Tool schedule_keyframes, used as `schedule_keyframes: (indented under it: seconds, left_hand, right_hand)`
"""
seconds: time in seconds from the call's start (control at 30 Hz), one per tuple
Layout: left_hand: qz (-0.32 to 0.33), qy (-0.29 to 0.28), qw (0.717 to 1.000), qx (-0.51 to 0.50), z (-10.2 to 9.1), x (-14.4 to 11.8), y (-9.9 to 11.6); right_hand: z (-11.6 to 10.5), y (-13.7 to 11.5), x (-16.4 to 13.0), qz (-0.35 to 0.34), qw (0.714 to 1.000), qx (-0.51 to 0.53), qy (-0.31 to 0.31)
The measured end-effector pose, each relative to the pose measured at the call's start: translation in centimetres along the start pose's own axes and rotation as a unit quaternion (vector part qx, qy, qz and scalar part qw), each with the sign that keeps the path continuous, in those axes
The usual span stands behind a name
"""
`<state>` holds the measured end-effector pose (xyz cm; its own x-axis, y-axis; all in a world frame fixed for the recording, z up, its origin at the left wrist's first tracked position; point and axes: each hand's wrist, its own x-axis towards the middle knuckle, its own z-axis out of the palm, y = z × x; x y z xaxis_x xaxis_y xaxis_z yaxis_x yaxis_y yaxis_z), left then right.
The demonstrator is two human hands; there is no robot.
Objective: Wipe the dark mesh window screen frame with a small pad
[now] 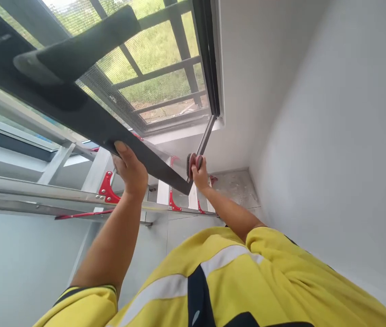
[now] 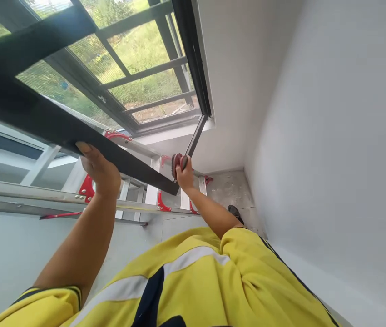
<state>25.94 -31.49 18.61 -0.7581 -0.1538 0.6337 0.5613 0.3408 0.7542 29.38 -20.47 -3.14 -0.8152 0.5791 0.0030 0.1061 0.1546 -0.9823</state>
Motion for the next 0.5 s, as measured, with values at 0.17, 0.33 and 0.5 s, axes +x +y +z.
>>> schedule_keyframes:
  seconds: [0.17, 0.33, 0.5]
  left_hand:
    - [-0.076, 0.067, 0.994, -0.049, 0.9, -0.6, 1.6]
    - [-0.106, 0.135, 0.984, -0.042, 1.3, -0.7, 1.8]
    - [-0.093, 0.167, 0.982, -0.003, 1.1, -0.5, 1.5]
  right_hand:
    - [3.6, -2.4, 2.1, 0.034, 0.999, -0.004, 0.023]
    - [0.7, -2.9, 13.9, 0.245, 0.968, -0.015, 0.044]
    - [-3.6, -5.4, 27.6, 0.250, 0.966, -0.038, 0.061]
